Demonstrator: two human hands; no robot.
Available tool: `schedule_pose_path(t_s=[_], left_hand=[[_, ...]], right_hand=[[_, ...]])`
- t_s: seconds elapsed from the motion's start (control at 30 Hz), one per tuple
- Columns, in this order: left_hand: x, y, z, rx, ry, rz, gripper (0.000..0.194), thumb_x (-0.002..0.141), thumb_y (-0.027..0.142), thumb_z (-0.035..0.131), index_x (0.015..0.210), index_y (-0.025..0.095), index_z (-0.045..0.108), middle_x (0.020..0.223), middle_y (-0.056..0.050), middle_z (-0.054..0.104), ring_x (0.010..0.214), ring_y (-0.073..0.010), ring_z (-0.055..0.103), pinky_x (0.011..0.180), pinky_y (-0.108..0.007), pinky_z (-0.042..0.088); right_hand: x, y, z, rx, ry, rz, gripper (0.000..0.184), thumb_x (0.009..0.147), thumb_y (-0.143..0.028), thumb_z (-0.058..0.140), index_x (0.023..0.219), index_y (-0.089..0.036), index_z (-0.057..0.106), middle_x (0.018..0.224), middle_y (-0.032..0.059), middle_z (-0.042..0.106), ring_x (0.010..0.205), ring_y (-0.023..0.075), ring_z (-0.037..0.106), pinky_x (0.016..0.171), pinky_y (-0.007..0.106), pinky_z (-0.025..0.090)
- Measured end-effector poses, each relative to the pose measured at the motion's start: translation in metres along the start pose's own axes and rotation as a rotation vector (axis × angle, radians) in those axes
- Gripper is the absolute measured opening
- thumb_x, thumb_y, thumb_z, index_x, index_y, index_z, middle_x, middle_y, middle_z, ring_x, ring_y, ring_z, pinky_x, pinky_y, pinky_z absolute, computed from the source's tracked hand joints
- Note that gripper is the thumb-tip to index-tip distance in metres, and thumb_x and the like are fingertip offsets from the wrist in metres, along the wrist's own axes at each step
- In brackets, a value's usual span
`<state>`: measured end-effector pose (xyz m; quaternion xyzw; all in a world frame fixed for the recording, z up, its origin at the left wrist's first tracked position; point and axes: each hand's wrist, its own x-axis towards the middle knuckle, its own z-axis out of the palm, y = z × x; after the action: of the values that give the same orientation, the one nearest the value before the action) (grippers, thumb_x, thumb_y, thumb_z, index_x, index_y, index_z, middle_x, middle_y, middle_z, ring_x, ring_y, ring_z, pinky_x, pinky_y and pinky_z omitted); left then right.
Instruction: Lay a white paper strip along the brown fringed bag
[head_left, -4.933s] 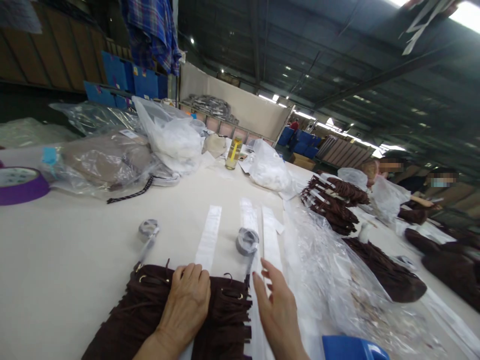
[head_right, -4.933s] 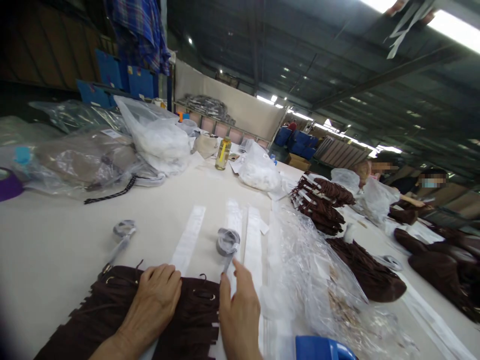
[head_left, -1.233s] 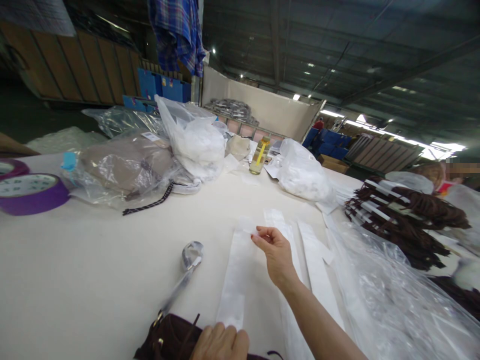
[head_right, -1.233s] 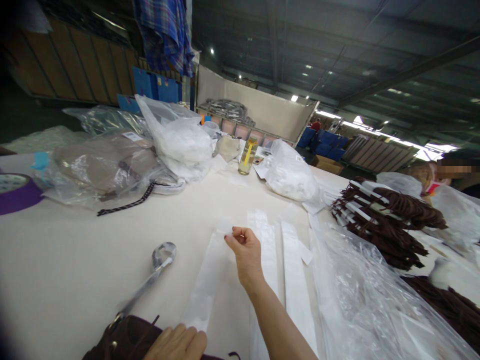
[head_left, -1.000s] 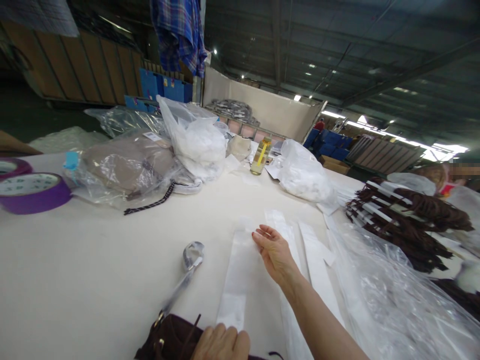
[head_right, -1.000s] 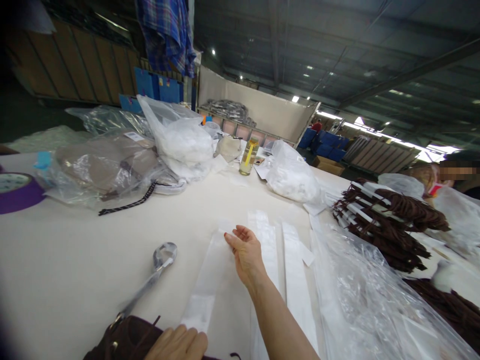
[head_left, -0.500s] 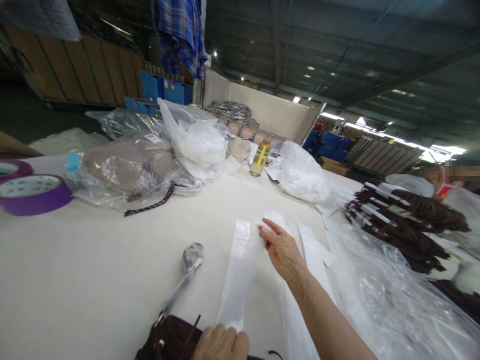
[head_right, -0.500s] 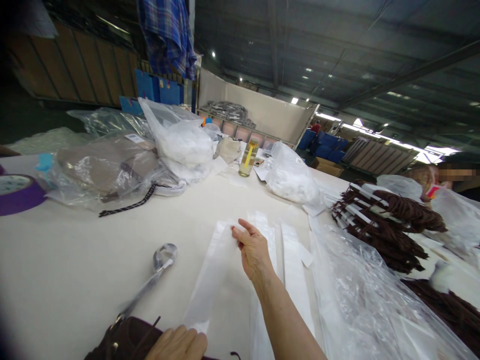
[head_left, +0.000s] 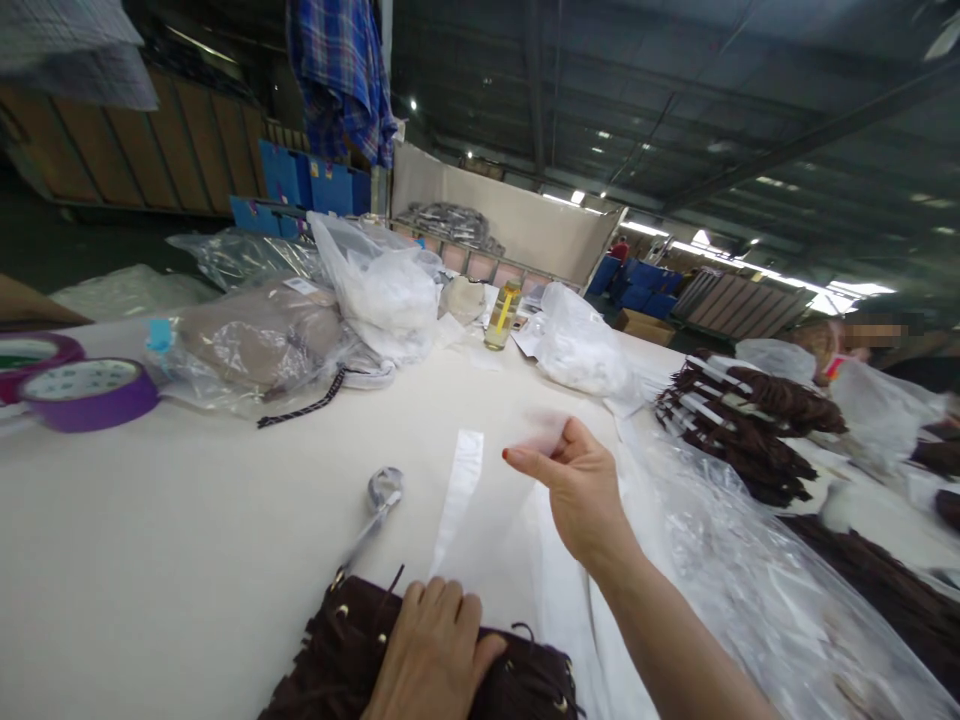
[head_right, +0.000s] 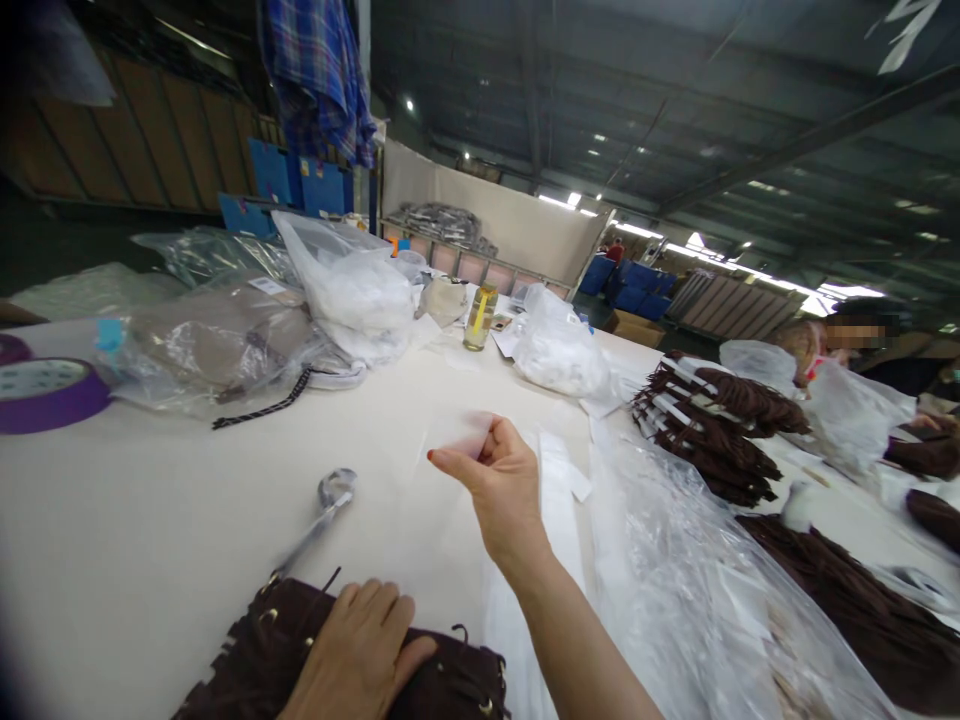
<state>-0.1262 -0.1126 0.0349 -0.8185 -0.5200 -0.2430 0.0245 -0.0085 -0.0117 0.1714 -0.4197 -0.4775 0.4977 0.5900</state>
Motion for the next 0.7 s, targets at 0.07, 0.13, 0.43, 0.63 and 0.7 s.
schedule_pose_path(t_s=[0.07,0.13,0.43,0.63,0.7], left_hand=[[0.005,0.005,-0.011,0.018,0.001,0.063,0.008,0.085,0.02,0.052,0.078,0.018,0.049,0.077,-0.002,0.053,0.073,-0.023,0.05,0.069,-0.037,0.037],[0.008,0.01,-0.021,0.037,-0.086,0.109,0.013,0.085,0.01,0.043,0.077,0.017,0.05,0.075,-0.002,0.053,0.072,-0.0224,0.052,0.066,-0.035,0.04],[-0.043,0.026,-0.049,0.054,-0.276,0.06,0.033,0.082,0.012,0.049,0.115,0.01,0.051,0.119,-0.015,0.055,0.11,-0.0278,0.051,0.091,-0.041,0.046],[-0.063,0.033,-0.063,-0.08,-0.339,-0.055,0.029,0.082,0.006,0.042,0.099,0.016,0.062,0.104,-0.01,0.062,0.1,-0.0242,0.056,0.084,-0.035,0.047],[-0.066,0.03,-0.066,-0.079,-0.35,-0.058,0.033,0.081,0.004,0.04,0.103,0.014,0.061,0.109,-0.013,0.061,0.104,-0.0249,0.055,0.086,-0.036,0.046]], right_hand=[[-0.026,-0.016,0.006,-0.072,-0.007,-0.013,0.041,0.051,-0.02,0.079,0.086,-0.018,0.058,0.065,-0.0054,0.061,0.059,0.01,0.053,0.057,0.022,0.044],[-0.053,-0.026,0.009,-0.168,-0.009,-0.025,0.044,0.054,-0.022,0.078,0.092,-0.02,0.058,0.064,-0.0056,0.059,0.059,0.0107,0.051,0.056,0.022,0.043],[-0.16,-0.029,-0.003,-0.464,0.026,-0.285,0.025,0.068,-0.017,0.066,0.092,-0.02,0.06,0.069,-0.0032,0.063,0.06,0.0117,0.057,0.057,0.02,0.046],[-0.24,0.037,-0.015,-0.71,-0.122,-0.687,0.006,0.086,-0.023,0.052,0.087,-0.021,0.057,0.07,0.0004,0.06,0.062,0.0125,0.057,0.056,0.02,0.045],[-0.258,0.064,-0.011,-0.74,-0.101,-0.819,0.021,0.092,-0.029,0.038,0.086,-0.019,0.056,0.066,0.0026,0.058,0.062,0.0143,0.055,0.056,0.023,0.044]])
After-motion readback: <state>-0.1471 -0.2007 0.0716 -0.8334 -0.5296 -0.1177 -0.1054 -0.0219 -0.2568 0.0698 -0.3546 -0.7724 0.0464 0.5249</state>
